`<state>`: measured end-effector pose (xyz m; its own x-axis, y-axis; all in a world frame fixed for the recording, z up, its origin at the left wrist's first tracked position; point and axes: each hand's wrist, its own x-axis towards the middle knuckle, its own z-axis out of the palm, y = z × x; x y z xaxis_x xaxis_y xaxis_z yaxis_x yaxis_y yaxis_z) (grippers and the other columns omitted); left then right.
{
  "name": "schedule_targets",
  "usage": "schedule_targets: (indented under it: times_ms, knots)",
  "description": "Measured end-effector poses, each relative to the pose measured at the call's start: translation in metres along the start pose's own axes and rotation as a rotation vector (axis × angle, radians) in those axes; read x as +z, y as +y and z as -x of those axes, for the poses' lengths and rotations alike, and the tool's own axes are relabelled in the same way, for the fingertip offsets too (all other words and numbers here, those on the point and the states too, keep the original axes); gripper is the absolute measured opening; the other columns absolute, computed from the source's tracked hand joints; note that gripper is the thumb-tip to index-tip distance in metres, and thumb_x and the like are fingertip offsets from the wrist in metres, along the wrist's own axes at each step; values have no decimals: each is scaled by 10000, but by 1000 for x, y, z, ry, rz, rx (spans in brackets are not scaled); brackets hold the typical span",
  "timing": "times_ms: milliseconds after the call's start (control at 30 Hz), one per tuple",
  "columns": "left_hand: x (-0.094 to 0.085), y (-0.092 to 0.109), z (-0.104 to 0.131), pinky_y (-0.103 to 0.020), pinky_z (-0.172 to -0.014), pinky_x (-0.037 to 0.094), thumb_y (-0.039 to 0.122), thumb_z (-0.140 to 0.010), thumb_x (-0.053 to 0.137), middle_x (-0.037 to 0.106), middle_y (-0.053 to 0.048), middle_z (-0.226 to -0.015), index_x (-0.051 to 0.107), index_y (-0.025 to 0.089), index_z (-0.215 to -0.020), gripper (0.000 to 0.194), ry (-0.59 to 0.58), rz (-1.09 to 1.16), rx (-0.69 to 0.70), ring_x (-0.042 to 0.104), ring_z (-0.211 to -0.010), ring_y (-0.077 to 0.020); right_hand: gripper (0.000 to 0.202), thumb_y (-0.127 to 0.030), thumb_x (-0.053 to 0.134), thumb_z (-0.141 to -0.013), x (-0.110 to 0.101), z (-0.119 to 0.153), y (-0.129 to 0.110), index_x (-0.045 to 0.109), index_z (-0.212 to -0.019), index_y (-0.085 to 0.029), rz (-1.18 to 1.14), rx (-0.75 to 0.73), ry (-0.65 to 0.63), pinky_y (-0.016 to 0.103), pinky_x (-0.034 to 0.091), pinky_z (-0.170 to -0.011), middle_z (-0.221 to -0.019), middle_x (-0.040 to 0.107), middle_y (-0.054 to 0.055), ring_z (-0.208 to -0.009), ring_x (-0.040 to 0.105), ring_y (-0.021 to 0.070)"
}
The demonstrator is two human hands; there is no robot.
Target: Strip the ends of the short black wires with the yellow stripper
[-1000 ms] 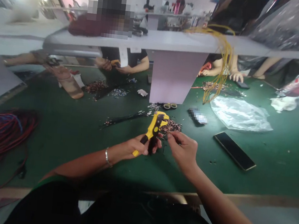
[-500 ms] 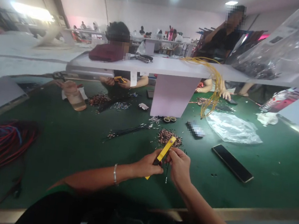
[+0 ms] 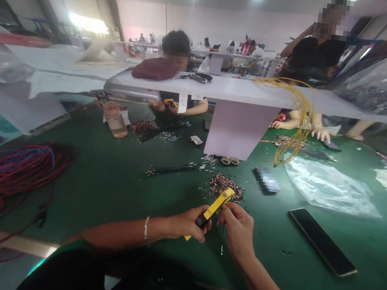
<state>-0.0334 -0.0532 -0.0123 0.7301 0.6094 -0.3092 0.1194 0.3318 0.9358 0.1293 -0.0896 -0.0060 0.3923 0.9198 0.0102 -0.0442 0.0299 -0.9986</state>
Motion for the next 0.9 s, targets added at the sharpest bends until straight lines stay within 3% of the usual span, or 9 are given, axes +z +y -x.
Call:
schedule_targets:
  times_ms: [267, 433, 633, 767, 900]
  knots:
    - [6, 1, -14, -266, -691, 385, 35, -473, 713, 595, 23, -809, 605, 183, -971, 530, -5, 195, 17, 533, -781, -135, 253, -385, 626, -755, -20, -14, -7, 669, -580, -207, 283, -162, -48, 268, 392, -431, -448, 555, -7, -425, 500, 161]
    - [5, 7, -17, -284, -718, 389, 30, -481, 721, 623, 3, -846, 626, 179, -1059, 605, -13, 275, 25, 566, -810, -157, 195, -289, 612, -838, -31, -20, -10, 755, -731, -209, 424, -482, -76, 274, 484, -502, -594, 704, 23, -480, 609, 172]
    - [-3, 5, -23, -315, -784, 413, 28, -493, 702, 641, -23, -877, 643, 162, -1114, 638, -46, 334, 77, 594, -837, -181, 185, -122, 572, -886, -40, -26, -17, 739, -831, -182, 496, -846, -91, 236, 522, -505, -632, 734, 24, -479, 648, 143]
    - [-7, 5, -26, -355, -856, 433, 43, -501, 691, 654, -45, -892, 658, 147, -1119, 627, -120, 385, 149, 600, -868, -204, 158, -96, 580, -899, -39, -26, -22, 719, -878, -168, 538, -971, -94, 266, 559, -561, -670, 746, 40, -548, 689, 163]
    - [-6, 12, -28, -364, -906, 446, 71, -495, 723, 654, -58, -942, 669, 143, -1060, 572, -171, 443, 165, 584, -912, -206, 146, -72, 570, -911, -37, -23, -26, 690, -968, -134, 546, -1079, -119, 285, 515, -512, -663, 724, 59, -511, 618, 155]
